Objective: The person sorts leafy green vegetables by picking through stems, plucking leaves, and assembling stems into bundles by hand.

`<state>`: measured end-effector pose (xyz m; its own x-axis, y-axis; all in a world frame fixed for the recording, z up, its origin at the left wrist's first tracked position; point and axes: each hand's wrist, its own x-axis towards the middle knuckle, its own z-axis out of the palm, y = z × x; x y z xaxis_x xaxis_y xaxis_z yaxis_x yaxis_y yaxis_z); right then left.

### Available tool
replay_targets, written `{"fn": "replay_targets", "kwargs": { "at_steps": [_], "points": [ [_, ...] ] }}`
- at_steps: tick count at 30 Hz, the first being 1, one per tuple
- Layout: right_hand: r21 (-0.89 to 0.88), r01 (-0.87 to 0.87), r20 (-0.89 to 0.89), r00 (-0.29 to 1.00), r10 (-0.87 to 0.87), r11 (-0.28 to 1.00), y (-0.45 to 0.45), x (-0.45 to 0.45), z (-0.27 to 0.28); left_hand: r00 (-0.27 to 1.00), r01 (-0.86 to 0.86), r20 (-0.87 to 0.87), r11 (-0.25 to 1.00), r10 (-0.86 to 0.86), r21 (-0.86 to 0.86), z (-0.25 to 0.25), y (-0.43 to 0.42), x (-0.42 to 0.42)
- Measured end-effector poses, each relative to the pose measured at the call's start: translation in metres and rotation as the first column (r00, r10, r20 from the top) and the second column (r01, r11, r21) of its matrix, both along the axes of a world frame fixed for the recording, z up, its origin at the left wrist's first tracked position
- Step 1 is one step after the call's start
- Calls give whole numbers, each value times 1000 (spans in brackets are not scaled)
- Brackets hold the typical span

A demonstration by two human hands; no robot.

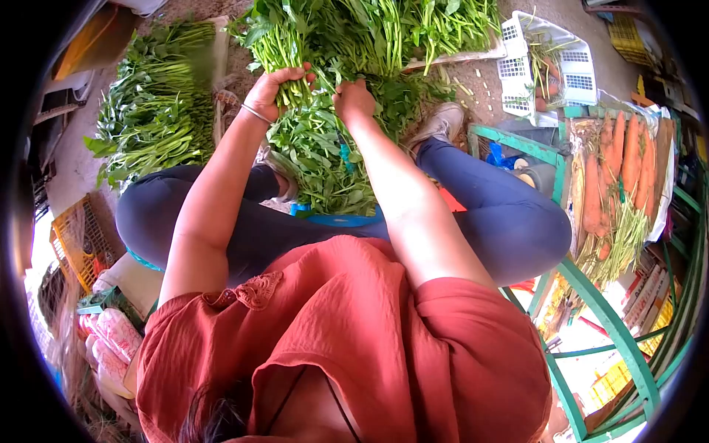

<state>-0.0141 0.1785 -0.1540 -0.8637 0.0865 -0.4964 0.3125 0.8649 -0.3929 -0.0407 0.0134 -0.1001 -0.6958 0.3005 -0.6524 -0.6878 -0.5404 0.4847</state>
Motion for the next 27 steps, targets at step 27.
{"fn": "replay_targets", "kwargs": {
  "at_steps": [27],
  "points": [
    [5,381,-140,916,-377,925,84,-88,19,992,-118,41,991,116,62,-3,11,3]
  ]
}}
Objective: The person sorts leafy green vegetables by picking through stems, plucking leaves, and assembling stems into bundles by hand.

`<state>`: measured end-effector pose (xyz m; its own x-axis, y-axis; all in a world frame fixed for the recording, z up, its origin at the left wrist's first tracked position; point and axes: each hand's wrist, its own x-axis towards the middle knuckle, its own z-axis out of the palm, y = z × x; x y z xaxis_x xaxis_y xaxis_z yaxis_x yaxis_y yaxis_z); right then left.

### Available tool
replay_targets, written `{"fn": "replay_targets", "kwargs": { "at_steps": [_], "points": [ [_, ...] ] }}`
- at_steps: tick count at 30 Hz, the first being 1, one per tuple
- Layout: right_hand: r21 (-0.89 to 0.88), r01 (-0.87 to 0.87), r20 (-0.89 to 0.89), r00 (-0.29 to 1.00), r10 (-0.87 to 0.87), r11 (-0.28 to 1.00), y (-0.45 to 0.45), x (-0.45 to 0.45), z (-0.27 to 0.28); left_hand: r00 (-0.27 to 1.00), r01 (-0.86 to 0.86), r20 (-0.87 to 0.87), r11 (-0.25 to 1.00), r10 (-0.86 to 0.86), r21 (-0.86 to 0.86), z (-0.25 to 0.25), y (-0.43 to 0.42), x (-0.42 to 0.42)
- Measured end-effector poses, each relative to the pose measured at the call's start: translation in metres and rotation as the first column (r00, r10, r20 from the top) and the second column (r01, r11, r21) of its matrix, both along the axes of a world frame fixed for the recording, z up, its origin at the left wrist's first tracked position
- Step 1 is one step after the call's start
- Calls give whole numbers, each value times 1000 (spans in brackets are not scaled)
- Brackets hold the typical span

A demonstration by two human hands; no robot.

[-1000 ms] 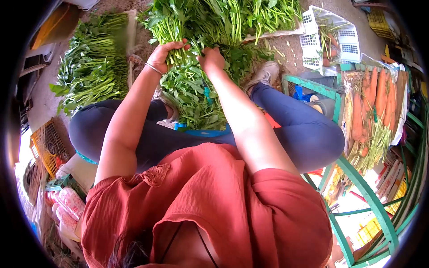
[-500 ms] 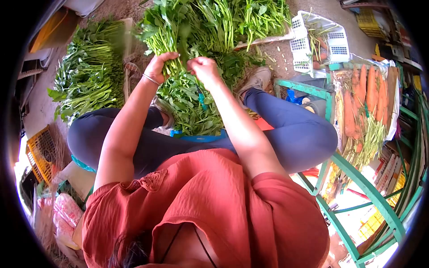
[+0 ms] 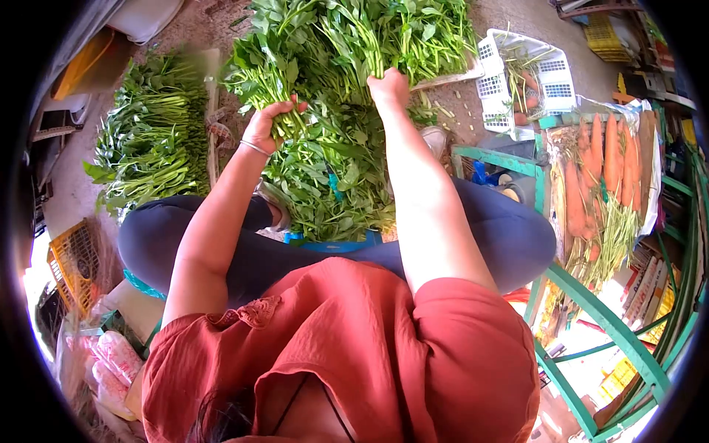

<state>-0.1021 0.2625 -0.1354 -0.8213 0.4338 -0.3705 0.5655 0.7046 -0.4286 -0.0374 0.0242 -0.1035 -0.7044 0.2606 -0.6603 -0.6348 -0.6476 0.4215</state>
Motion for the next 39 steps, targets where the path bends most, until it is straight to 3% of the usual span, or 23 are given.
{"fn": "replay_targets", "kwargs": {
  "at_steps": [2,4,7,10,16,19,21,23,26,28,30,32,33,36,39],
  "points": [
    [65,-43,-59,997,47,997,-1,-2,14,999,-13,-33,1000,13,-7,-7,2,-3],
    [-14,-43,-97,994,42,999,-5,6,28,999,5,-36,1000,-6,-12,-4,3,-6],
    [-174,-186,-400,911,103,967,-27,29,45,998,26,-50,999,-28,-36,-4,10,-7],
    [-136,-275,-505,846,172,952,-53,49,54,995,54,-78,994,-62,-96,3,18,-4],
    [28,-473,-446,782,435,881,-86,75,69,996,68,-54,998,-68,-18,0,28,-5],
    [3,-510,-435,774,461,860,-85,74,72,996,86,-24,996,-85,31,3,27,-4],
    [-80,-622,-446,721,530,779,-80,72,76,995,101,-18,993,-100,66,2,25,-5],
    [-62,-667,-477,673,565,742,-77,73,80,995,96,-40,982,-91,160,-13,24,-9],
    [15,-723,-499,593,632,690,-77,72,88,992,127,-22,978,-125,166,2,21,-11],
    [-89,-699,-577,617,536,709,-77,70,96,994,88,-81,952,-67,292,-6,20,-12],
    [-602,-411,-328,909,257,684,-74,65,106,992,81,-120,939,-43,334,-7,20,-12],
    [-719,-146,-243,969,-49,680,-68,59,102,994,56,-103,946,-25,318,1,23,-12],
    [-742,-181,-341,931,-131,646,-65,55,82,993,85,-105,953,-57,291,-2,22,-11],
    [-682,-165,-326,941,-94,713,-73,44,73,988,131,-101,985,-119,117,0,23,-9],
    [-652,-197,-339,940,-49,732,-78,41,76,966,81,-244,997,-83,-16,7,30,-7]
  ]
}}
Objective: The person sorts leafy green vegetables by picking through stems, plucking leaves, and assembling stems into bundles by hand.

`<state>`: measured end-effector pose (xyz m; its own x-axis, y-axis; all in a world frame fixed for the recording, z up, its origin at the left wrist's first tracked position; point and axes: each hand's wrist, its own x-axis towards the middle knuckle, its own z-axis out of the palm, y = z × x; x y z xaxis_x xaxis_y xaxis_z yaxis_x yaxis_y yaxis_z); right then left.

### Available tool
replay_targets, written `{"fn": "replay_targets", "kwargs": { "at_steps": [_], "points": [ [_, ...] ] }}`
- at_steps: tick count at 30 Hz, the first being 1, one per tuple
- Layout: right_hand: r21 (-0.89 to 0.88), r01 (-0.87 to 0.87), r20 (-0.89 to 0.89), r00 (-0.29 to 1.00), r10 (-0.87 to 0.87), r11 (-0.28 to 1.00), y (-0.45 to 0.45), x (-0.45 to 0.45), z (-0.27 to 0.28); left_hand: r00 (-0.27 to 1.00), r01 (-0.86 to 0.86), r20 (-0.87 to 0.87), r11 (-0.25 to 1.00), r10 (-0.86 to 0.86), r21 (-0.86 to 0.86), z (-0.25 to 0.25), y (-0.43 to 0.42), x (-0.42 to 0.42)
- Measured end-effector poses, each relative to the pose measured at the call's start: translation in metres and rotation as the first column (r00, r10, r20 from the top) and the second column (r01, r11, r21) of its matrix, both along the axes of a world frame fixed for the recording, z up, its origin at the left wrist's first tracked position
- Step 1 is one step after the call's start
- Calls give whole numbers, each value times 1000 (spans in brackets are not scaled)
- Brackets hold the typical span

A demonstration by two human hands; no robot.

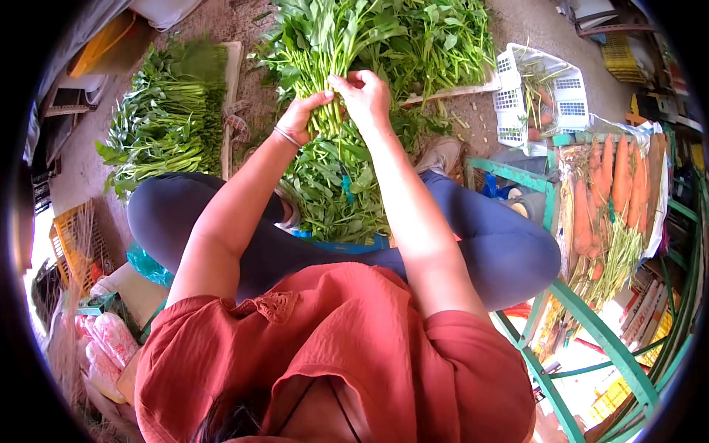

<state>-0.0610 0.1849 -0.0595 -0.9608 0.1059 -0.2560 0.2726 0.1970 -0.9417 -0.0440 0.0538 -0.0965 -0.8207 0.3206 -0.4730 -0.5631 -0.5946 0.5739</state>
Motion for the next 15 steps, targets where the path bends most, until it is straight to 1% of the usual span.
{"fn": "replay_targets", "kwargs": {
  "at_steps": [1,2,3,5,6,7,8,9,10,11,12,13,14,15],
  "points": [
    [-15,-15,-11,1000,15,1000,-1,-2,-1,999,-24,-32,1000,24,0,2,2,0],
    [-84,39,-32,999,-41,996,-2,0,-3,999,-38,-1,999,38,5,3,1,-1],
    [-135,101,-14,995,-104,986,-4,4,2,998,-54,33,999,54,8,5,-1,-2],
    [-108,103,53,994,-98,989,-1,11,-5,995,-92,44,996,93,-12,0,-3,-3],
    [-107,99,52,994,-94,989,2,16,-9,990,-125,57,992,127,-30,-3,-3,-4],
    [15,73,7,997,-73,997,6,22,-13,990,-126,57,992,128,-28,-2,-4,-5],
    [138,53,-34,998,-49,989,9,30,-18,987,-122,99,992,126,-44,-1,-5,-6],
    [265,-65,21,998,62,962,13,39,-25,982,-117,140,991,124,-60,-1,-6,-6],
    [283,-223,244,957,155,933,15,47,-30,987,-112,108,993,115,-39,0,-5,-4],
    [266,-377,455,860,229,887,17,56,-34,988,-113,106,993,116,-36,0,-6,-4],
    [359,-583,508,777,371,729,17,65,-34,985,-117,121,993,120,-33,1,-6,-5],
    [425,-744,577,662,479,516,20,73,-33,983,-118,137,993,121,-30,2,-5,-5],
    [326,-734,685,617,386,595,29,74,-32,983,-136,121,991,137,-18,0,-5,-6],
    [448,-654,636,712,297,609,34,72,-41,983,-138,119,990,139,-15,3,-4,-6]
  ]
}}
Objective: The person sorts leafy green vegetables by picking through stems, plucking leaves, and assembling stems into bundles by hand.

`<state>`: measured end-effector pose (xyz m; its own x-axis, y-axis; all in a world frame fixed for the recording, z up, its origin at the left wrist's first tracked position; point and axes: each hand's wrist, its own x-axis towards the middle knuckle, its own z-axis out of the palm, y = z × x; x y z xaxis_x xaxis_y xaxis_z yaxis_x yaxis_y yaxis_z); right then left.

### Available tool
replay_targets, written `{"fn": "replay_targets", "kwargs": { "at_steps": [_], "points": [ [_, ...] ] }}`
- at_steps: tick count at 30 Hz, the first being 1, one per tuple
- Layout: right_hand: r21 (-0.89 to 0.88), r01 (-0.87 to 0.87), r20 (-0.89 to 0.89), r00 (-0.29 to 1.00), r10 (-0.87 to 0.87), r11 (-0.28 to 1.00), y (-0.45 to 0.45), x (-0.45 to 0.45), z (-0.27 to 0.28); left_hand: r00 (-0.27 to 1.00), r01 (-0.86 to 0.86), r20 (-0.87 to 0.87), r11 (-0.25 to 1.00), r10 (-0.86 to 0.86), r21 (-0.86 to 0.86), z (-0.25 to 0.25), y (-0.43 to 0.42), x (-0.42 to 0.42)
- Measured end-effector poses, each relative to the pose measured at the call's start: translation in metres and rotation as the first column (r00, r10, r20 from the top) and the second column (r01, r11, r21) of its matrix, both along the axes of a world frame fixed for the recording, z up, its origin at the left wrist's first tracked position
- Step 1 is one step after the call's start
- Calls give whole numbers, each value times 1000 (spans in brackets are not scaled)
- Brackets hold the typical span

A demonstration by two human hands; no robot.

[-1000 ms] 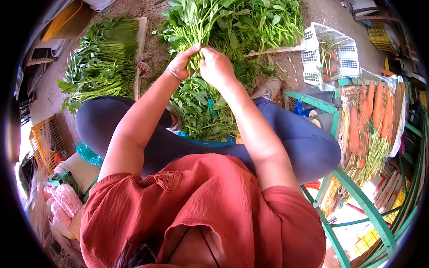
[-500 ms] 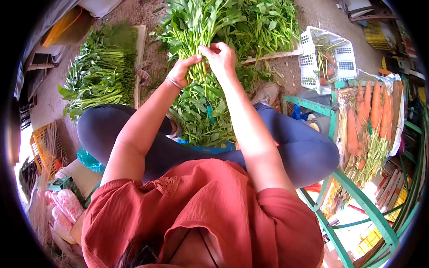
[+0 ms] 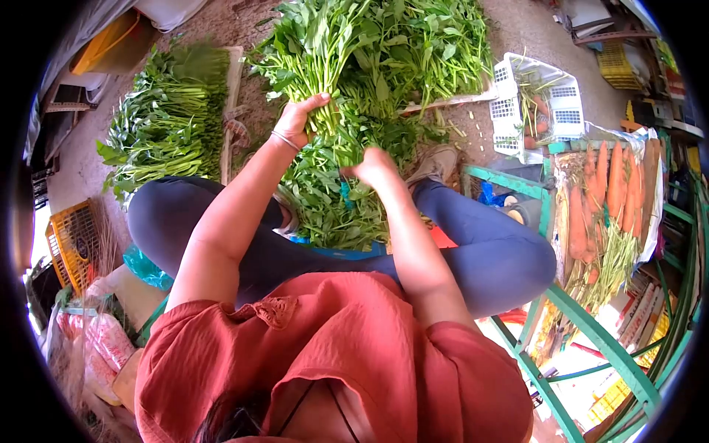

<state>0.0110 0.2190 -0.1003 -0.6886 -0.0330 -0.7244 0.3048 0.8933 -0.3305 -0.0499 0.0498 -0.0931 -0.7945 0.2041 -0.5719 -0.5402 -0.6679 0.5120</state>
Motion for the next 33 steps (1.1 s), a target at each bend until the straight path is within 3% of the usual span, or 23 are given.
{"fn": "replay_targets", "kwargs": {
  "at_steps": [2,4,6,8,9,10,12,14,16,18,20,22,26,28,31,32,33],
  "points": [
    [-94,213,-420,877,-233,973,-4,-20,29,995,27,-91,995,-36,-100,7,3,6],
    [-400,151,-596,706,-382,904,0,-55,45,984,27,-168,976,-65,-218,-3,7,7],
    [-376,14,-803,493,-334,926,-11,-88,66,978,6,-197,960,-63,-281,13,11,11],
    [-232,145,-828,489,-273,962,-31,-111,84,975,3,-213,964,-62,-267,13,14,12],
    [-120,212,-829,517,-215,970,-30,-132,55,968,-22,-245,956,-53,-291,7,15,13],
    [-295,240,-667,641,-379,925,-33,-136,57,960,-50,-277,948,-42,-316,5,15,13],
    [-540,271,-520,638,-568,797,-34,-133,55,968,-37,-247,947,-44,-318,10,13,14],
    [-639,114,-696,336,-634,761,-28,-132,23,974,-42,-224,933,-42,-358,13,8,13],
    [-816,148,-437,476,-763,559,-29,-103,47,977,-60,-214,949,-7,-308,1,5,11],
    [-904,132,-271,561,-782,408,-30,-74,60,984,-75,-175,946,20,-314,6,3,10],
    [-934,170,-128,662,-738,315,-28,-54,53,984,-62,-176,968,18,-244,-2,1,9],
    [-953,233,16,680,-733,194,-24,-49,39,988,-37,-154,970,0,-239,1,1,10],
    [-856,517,123,190,-974,-7,5,-75,23,981,116,-129,971,-145,-211,7,3,16],
    [-807,591,62,85,-994,0,8,-82,10,964,128,-192,952,-186,-278,12,10,19],
    [-702,712,119,101,-988,-12,12,-74,6,961,138,-200,957,-191,-254,11,10,19],
    [-686,723,123,12,-992,-76,11,-68,-9,961,144,-197,960,-193,-241,11,9,18],
    [-755,656,-26,9,-1000,26,6,-60,-13,970,124,-171,959,-171,-256,12,9,17]
  ]
}}
